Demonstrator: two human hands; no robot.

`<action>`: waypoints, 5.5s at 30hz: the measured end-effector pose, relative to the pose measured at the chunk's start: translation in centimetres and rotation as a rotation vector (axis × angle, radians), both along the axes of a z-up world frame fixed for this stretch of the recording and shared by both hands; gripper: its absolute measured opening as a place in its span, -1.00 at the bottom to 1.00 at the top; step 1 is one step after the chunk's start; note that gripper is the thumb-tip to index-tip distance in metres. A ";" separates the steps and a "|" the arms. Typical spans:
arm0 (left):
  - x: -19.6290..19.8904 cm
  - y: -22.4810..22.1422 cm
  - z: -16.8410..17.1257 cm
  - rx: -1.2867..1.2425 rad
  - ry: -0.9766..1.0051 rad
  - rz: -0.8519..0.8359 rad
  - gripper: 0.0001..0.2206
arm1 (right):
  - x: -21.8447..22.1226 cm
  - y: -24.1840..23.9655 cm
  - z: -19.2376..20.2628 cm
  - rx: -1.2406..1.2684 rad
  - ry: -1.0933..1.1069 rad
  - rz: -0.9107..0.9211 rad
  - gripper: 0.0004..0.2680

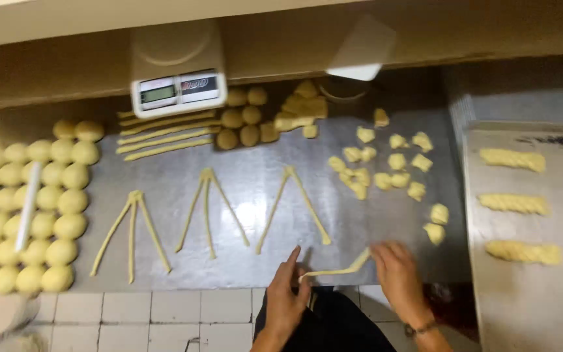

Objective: Braiding dough into loaves and placing them on a baking tray.

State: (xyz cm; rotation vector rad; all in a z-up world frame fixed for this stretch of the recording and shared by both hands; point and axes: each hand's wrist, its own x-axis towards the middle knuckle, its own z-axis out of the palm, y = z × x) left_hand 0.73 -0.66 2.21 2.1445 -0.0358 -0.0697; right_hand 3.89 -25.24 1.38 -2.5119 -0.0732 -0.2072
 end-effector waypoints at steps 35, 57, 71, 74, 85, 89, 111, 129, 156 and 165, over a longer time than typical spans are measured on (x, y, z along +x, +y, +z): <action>1.8 46.8 -1.3 0.618 -0.110 0.331 -0.62 | -0.5 46.4 -1.7 -0.325 0.019 0.065 -0.65; 10.7 42.6 0.3 -0.081 -0.098 0.160 -0.77 | 9.0 49.4 -3.1 0.447 0.262 -0.254 -0.85; 17.3 52.1 -1.2 0.331 -0.297 0.071 -0.94 | 9.8 59.1 2.2 0.544 0.547 -0.087 -0.54; 16.2 51.0 0.0 0.177 -0.197 0.058 -0.81 | 9.9 55.3 0.3 0.443 0.276 -0.081 -0.68; 11.2 47.3 -2.9 0.083 0.015 0.018 -0.44 | 10.4 51.2 2.1 0.479 0.022 -0.254 -0.96; 14.6 51.4 -0.7 0.513 -0.362 -0.093 -0.89 | 7.1 57.0 -2.0 0.319 0.285 -0.352 -0.76; 13.0 48.8 0.4 0.306 -0.371 0.097 -0.91 | 6.5 59.5 -3.0 0.005 -0.083 -0.090 -0.80; 7.4 45.0 -3.3 0.014 -0.060 -0.133 -0.79 | 5.9 56.8 -2.5 -0.034 0.017 -0.092 -0.78; 7.8 41.1 -3.6 0.271 -0.290 0.477 -0.91 | 5.8 51.5 1.5 -0.045 0.046 0.191 -0.81; 6.1 37.9 -2.6 0.769 -0.385 0.363 -0.69 | 5.0 39.5 1.3 0.071 0.123 0.192 -0.83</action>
